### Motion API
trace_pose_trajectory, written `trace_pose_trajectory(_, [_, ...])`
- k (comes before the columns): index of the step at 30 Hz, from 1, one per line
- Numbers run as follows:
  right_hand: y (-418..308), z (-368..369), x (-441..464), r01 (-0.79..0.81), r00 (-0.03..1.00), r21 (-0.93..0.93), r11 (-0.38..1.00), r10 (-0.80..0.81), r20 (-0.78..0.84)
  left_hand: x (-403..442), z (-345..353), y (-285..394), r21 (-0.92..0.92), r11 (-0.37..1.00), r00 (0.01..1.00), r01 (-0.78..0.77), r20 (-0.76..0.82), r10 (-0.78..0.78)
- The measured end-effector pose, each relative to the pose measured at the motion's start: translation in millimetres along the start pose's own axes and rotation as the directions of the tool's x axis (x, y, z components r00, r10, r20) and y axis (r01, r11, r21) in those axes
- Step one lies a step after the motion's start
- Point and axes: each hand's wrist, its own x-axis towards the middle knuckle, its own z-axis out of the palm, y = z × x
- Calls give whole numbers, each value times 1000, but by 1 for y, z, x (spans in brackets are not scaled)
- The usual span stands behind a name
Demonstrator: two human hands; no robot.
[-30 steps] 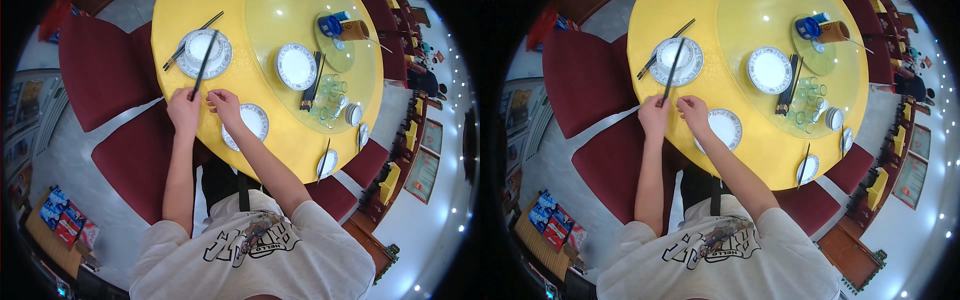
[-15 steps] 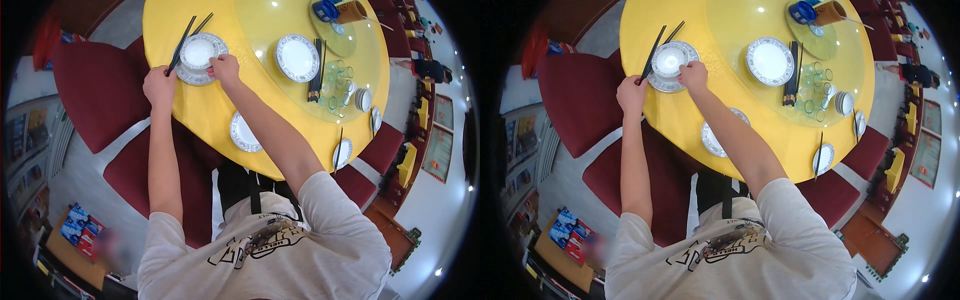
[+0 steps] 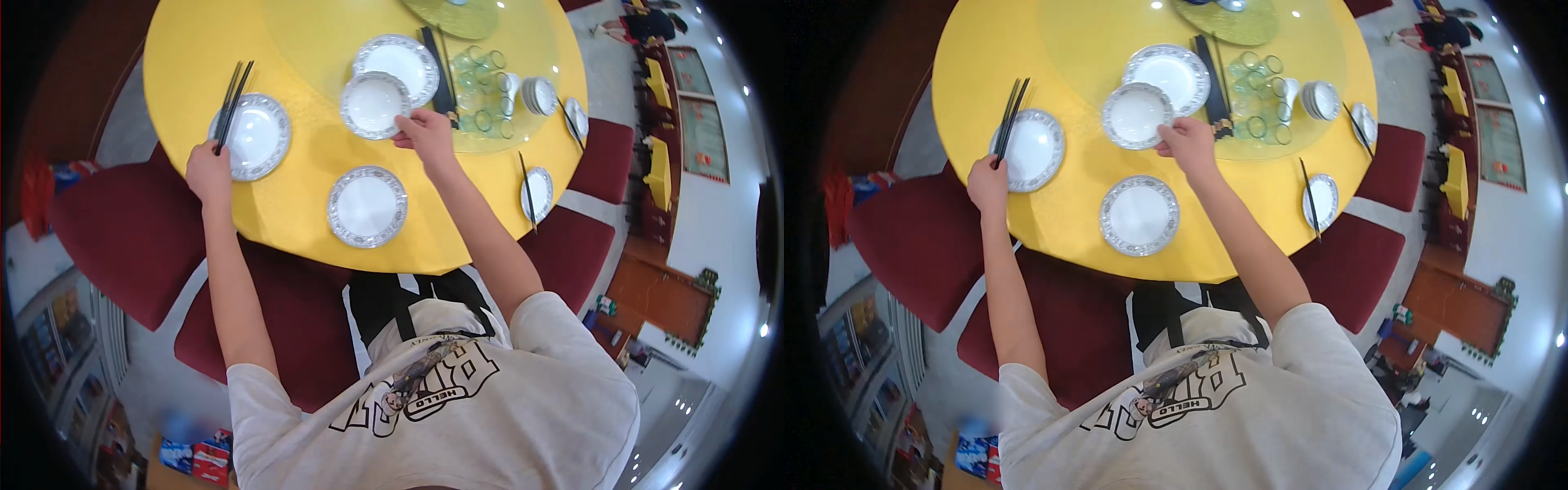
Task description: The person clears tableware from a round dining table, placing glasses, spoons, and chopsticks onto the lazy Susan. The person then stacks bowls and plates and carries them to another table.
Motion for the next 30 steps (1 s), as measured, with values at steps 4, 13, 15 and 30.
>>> trace_pose_trajectory(4, [-11,-72,-16,13,982,27,1000,-8,-188,1,12,7,35,998,998,-61,-11,61])
trace_pose_trajectory(13, [15,-143,-53,-52,924,158,986,108,-366,-4,19,12,168,976,988,-139,-46,149])
trace_pose_trajectory(15, [23,-156,-64,-60,912,183,981,129,-390,-5,20,10,169,967,978,-190,-51,201])
trace_pose_trajectory(30, [51,-308,-139,-21,761,293,956,205,-615,-94,32,73,-76,968,951,-238,-218,217])
